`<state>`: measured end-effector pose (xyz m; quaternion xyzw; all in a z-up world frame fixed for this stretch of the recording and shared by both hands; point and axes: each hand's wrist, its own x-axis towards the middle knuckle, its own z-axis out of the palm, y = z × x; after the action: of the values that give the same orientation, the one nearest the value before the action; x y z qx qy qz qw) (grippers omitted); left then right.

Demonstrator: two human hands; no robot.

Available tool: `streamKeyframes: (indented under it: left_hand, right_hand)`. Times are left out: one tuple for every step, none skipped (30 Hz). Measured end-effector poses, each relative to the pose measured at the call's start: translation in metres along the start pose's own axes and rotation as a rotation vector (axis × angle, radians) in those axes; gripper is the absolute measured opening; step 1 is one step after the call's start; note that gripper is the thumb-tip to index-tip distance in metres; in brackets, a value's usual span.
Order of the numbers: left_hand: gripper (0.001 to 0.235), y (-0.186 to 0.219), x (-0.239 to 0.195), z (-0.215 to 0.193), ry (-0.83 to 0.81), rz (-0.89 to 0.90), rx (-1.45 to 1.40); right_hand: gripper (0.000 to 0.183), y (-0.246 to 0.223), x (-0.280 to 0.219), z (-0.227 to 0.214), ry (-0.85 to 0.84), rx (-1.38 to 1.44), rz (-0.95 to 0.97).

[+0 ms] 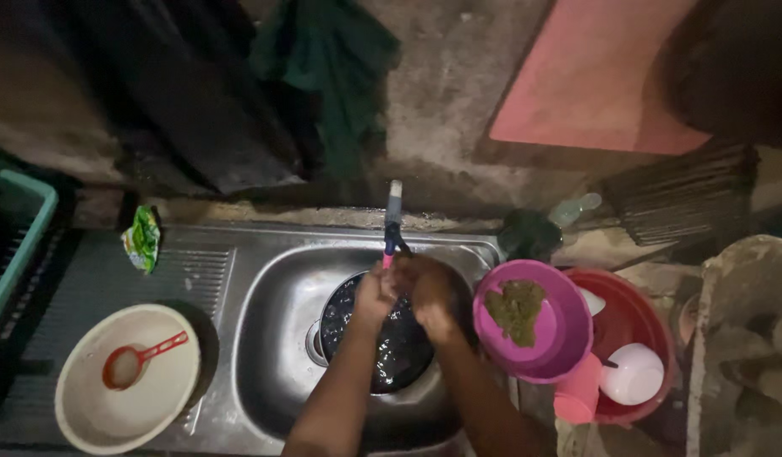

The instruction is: The person peels a carrot using a knife over a sink, then places the peeled carrot on a plate. They wash the knife and a cloth under running water, wring the cloth, and place it back. Finally, they rinse a pink cup and place it in a dish rack.

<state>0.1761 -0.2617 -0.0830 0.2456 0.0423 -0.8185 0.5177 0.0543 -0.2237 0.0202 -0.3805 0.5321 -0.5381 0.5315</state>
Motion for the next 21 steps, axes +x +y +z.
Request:
streamKeyframes:
  left_hand:
    - [0.028, 0.002, 0.000, -0.002, -0.018, -0.006, -0.003]
    - [0.029, 0.004, 0.000, -0.005, -0.036, -0.007, -0.008]
    - [0.031, 0.006, 0.001, -0.005, -0.058, -0.004, -0.014]
    - [0.032, 0.010, 0.002, -0.006, -0.076, 0.001, -0.022]
    - [0.034, 0.015, 0.003, -0.005, -0.088, 0.016, -0.031]
    - [0.035, 0.020, 0.003, -0.003, -0.109, 0.022, -0.046]
    - [0.033, 0.026, 0.002, -0.001, -0.083, 0.049, -0.061]
    - [0.035, 0.031, 0.001, 0.002, -0.049, 0.073, -0.041]
    - [0.039, 0.038, 0.000, 0.005, -0.016, 0.096, -0.019]
    - [0.044, 0.044, -0.003, 0.008, 0.016, 0.119, 0.002]
    - [0.044, 0.050, -0.006, 0.010, 0.008, 0.112, -0.010]
    - [0.044, 0.055, -0.009, 0.011, 0.000, 0.105, -0.022]
    - [0.044, 0.056, -0.011, 0.011, -0.009, 0.098, -0.037]
    - [0.043, 0.055, -0.011, 0.010, -0.012, 0.059, -0.012]
    - [0.042, 0.051, -0.011, 0.007, -0.014, 0.016, 0.010]
    - [0.041, 0.046, -0.010, 0.003, -0.016, -0.027, 0.033]
    - [0.039, 0.038, -0.007, -0.001, -0.047, -0.066, 0.049]
    - [0.037, 0.028, -0.004, -0.006, -0.078, -0.105, 0.065]
    - [0.036, 0.019, -0.003, -0.013, -0.109, -0.146, 0.080]
    - [0.028, 0.009, -0.002, -0.021, 0.002, -0.118, 0.160]
    - [0.023, -0.001, 0.003, -0.023, 0.107, -0.089, 0.240]
  right_hand:
    - [0.019, 0.015, 0.006, 0.002, -0.058, 0.343, 0.195]
    - [0.020, 0.028, 0.013, 0.005, -0.121, 0.693, 0.344]
    - [0.021, 0.042, 0.019, 0.007, -0.161, 0.928, 0.451]
    - [0.022, 0.053, 0.029, 0.013, -0.201, 1.127, 0.548]
    - [0.023, 0.063, 0.038, 0.018, -0.221, 1.236, 0.619]
    - [0.024, 0.073, 0.047, 0.025, -0.181, 1.220, 0.631]
    - [0.020, 0.083, 0.056, 0.034, -0.214, 1.282, 0.681]
    - [0.017, 0.091, 0.066, 0.044, -0.247, 1.344, 0.732]
    - [0.016, 0.098, 0.075, 0.051, -0.282, 1.406, 0.781]
    - [0.015, 0.105, 0.081, 0.057, -0.307, 1.412, 0.785]
    - [0.016, 0.111, 0.086, 0.062, -0.331, 1.419, 0.790]
    - [0.016, 0.116, 0.088, 0.066, -0.355, 1.425, 0.795]
    - [0.016, 0.120, 0.089, 0.066, -0.316, 1.288, 0.772]
    - [0.016, 0.124, 0.088, 0.066, -0.278, 1.151, 0.749]
    - [0.017, 0.128, 0.085, 0.062, -0.236, 1.014, 0.725]
    - [0.019, 0.129, 0.080, 0.059, -0.195, 0.876, 0.701]
    - [0.020, 0.128, 0.074, 0.055, -0.155, 0.737, 0.675]
    - [0.023, 0.125, 0.067, 0.053, -0.115, 0.598, 0.648]
    - [0.022, 0.119, 0.056, 0.049, -0.027, 0.515, 0.610]
    - [0.023, 0.111, 0.043, 0.043, 0.059, 0.431, 0.570]
    - [0.026, 0.099, 0.036, 0.036, 0.143, 0.346, 0.519]
